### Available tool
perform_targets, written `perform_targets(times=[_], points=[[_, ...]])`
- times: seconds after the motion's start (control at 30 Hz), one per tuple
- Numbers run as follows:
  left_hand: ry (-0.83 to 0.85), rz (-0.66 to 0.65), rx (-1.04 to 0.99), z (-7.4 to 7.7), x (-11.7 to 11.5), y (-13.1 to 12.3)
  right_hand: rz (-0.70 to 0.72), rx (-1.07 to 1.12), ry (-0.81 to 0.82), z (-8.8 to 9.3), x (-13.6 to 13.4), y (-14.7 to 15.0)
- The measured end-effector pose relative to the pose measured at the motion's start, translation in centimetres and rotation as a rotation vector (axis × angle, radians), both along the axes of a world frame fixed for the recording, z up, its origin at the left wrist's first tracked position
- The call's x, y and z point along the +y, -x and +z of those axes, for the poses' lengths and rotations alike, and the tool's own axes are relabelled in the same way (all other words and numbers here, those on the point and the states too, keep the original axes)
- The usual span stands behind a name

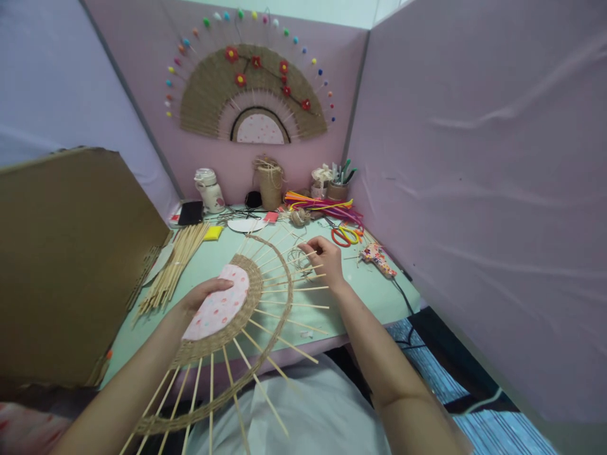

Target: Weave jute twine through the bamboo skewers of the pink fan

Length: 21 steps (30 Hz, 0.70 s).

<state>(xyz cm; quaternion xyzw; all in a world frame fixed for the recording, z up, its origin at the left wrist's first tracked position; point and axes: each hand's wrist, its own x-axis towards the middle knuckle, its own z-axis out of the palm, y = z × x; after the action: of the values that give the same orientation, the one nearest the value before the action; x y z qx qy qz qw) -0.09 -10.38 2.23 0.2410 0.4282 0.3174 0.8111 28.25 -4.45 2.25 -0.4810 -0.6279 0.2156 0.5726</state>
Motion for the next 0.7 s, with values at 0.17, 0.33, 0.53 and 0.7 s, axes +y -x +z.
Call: perform_targets(times=[0.17,0.33,0.53,0.7], points=[[-0.025,0.021,0.049,0.1,-0.1,-0.3,0.000,-0.078,-0.066,0.7,0.2,-1.1],[-0.035,-0.018,0.090,0.3,-0.2,-0.4,0.117,-0.247,-0.142,2.0,0.8,-2.3],[-0.059,-0.043,0.117,0.5,-0.3,-0.7,0.270,-0.277,-0.103,3.2,2.1,-3.4],[-0.034,-0.042,0.052,0.4,-0.4,-0.7,0.391,-0.033,0.177,1.3,3.7,-2.6]])
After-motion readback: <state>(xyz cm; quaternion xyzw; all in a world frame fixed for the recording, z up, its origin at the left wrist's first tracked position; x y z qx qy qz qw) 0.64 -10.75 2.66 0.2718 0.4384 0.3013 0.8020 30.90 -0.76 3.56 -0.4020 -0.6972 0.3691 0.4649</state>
